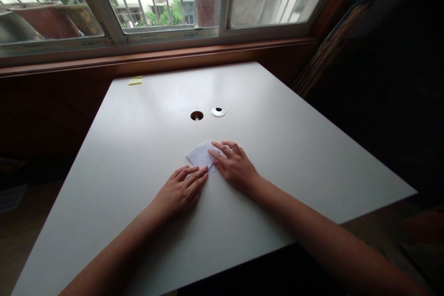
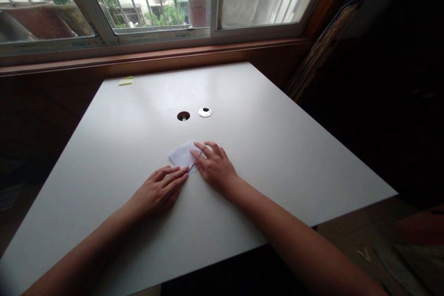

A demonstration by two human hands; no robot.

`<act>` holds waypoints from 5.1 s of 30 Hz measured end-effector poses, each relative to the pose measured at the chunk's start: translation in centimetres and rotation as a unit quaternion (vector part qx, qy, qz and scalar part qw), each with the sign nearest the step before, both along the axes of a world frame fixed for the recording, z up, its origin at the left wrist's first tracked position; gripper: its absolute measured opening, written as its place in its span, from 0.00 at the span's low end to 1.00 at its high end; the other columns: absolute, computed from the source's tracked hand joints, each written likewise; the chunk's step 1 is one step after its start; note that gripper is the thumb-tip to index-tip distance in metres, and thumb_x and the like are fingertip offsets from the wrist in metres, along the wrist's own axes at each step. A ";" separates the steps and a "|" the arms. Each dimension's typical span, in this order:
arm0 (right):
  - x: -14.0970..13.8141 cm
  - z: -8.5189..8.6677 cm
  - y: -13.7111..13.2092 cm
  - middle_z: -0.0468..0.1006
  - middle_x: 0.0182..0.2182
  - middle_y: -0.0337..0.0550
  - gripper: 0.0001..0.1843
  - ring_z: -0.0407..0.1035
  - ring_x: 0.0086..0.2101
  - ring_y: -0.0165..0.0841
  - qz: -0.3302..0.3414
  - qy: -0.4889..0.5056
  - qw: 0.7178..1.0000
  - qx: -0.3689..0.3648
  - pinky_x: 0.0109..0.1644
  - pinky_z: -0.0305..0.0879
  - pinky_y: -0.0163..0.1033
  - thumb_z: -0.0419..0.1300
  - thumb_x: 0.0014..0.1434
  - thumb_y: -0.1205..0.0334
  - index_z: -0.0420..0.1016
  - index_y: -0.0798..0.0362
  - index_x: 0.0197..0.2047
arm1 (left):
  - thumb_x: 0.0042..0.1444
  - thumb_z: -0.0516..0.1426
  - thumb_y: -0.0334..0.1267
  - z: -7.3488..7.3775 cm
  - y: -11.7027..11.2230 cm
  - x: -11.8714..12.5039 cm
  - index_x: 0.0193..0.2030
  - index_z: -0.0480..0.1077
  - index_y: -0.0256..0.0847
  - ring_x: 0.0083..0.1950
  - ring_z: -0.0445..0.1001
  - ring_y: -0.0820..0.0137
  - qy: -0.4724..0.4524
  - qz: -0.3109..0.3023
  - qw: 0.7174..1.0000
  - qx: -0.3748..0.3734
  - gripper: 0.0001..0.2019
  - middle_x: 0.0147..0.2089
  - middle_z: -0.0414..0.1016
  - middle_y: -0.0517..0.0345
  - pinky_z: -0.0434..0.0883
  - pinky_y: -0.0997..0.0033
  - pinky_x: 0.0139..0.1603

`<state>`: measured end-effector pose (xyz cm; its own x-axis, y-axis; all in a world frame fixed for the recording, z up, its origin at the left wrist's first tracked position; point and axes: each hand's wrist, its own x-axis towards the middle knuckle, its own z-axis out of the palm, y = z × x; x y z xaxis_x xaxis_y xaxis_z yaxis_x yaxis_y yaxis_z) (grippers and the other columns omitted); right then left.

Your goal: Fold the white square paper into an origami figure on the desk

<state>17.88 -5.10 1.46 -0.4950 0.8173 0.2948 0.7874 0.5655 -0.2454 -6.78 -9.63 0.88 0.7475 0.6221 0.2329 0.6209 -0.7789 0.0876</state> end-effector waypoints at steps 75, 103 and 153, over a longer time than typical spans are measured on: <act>2.1 0.3 0.3 0.81 0.47 0.47 0.12 0.71 0.53 0.37 0.258 0.133 0.957 0.011 0.57 0.73 0.46 0.60 0.63 0.66 0.77 0.49 0.50 | 0.64 0.57 0.34 0.3 2.1 -1.8 0.50 0.75 0.45 0.49 0.75 0.69 -0.189 -0.021 0.981 -0.045 0.10 0.47 0.80 0.54 0.75 0.65 0.50; -0.4 0.4 -4.8 0.82 0.44 0.43 0.04 0.73 0.54 0.38 0.083 0.255 0.953 -0.139 0.62 0.67 0.50 0.63 0.61 0.66 0.79 0.50 0.39 | 0.64 0.58 0.35 0.9 0.3 0.2 0.39 0.72 0.40 0.36 0.73 0.74 -0.274 0.042 0.949 -0.153 0.03 0.38 0.74 0.56 0.72 0.75 0.37; 3.1 -0.8 -4.7 0.77 0.53 0.50 0.17 0.71 0.55 0.39 0.179 0.116 0.977 -0.001 0.59 0.71 0.48 0.56 0.66 0.68 0.73 0.54 0.57 | 0.64 0.57 0.34 -0.1 1.4 -0.5 0.57 0.71 0.43 0.61 0.72 0.63 -0.102 -0.038 0.994 0.021 0.15 0.56 0.76 0.51 0.75 0.58 0.60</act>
